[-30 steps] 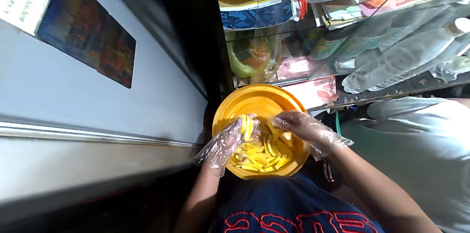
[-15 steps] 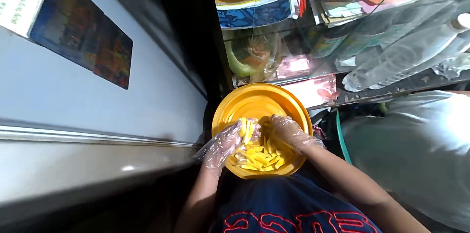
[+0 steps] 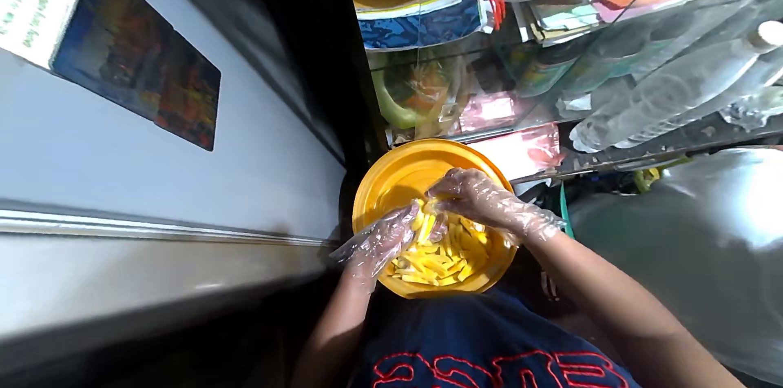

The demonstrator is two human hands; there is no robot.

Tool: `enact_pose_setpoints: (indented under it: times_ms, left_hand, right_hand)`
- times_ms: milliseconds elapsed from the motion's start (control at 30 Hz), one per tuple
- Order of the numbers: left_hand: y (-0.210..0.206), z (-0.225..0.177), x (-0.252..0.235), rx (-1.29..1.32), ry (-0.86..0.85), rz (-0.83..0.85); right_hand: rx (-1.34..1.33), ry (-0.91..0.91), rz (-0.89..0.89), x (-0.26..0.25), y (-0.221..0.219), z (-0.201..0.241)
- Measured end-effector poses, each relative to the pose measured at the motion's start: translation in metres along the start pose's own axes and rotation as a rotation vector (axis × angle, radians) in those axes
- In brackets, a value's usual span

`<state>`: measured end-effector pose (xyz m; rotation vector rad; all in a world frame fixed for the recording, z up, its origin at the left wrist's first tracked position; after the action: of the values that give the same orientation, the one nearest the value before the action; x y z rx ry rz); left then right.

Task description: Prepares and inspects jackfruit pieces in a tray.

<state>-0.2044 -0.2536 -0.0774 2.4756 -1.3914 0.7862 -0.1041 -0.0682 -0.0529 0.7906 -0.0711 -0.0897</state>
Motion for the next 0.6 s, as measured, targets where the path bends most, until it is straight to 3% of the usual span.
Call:
enact_pose_setpoints:
  times_ms: [167, 367, 500, 600]
  left_hand:
    - [0.0, -0.002, 0.002, -0.011, 0.016, -0.023]
    - [-0.006, -0.004, 0.006, 0.055, 0.03, -0.006]
    - [-0.008, -0.002, 0.007, -0.029, 0.047, -0.068]
    - [-0.011, -0.004, 0.012, -0.049, 0.038, -0.104]
  right_hand:
    - [0.067, 0.021, -0.029, 0.0, 0.013, 0.012]
    - [0.207, 0.175, -0.093, -0.001, 0.006, 0.009]
    - [0.188, 0.281, -0.048, -0.002, 0.004, 0.011]
    - [0.126, 0.223, 0.065, -0.002, 0.008, 0.011]
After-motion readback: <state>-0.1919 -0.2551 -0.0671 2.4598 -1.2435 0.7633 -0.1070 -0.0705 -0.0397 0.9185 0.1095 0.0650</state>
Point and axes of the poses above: each hand's wrist, its own x-axis away from the middle knuckle, its own y-axis out of the back of the hand, z = x × y, the point moved 1 cm from there along -x, towards the middle knuckle, and after that the axes turned 1 degree about -z, right-handed, at the moved point
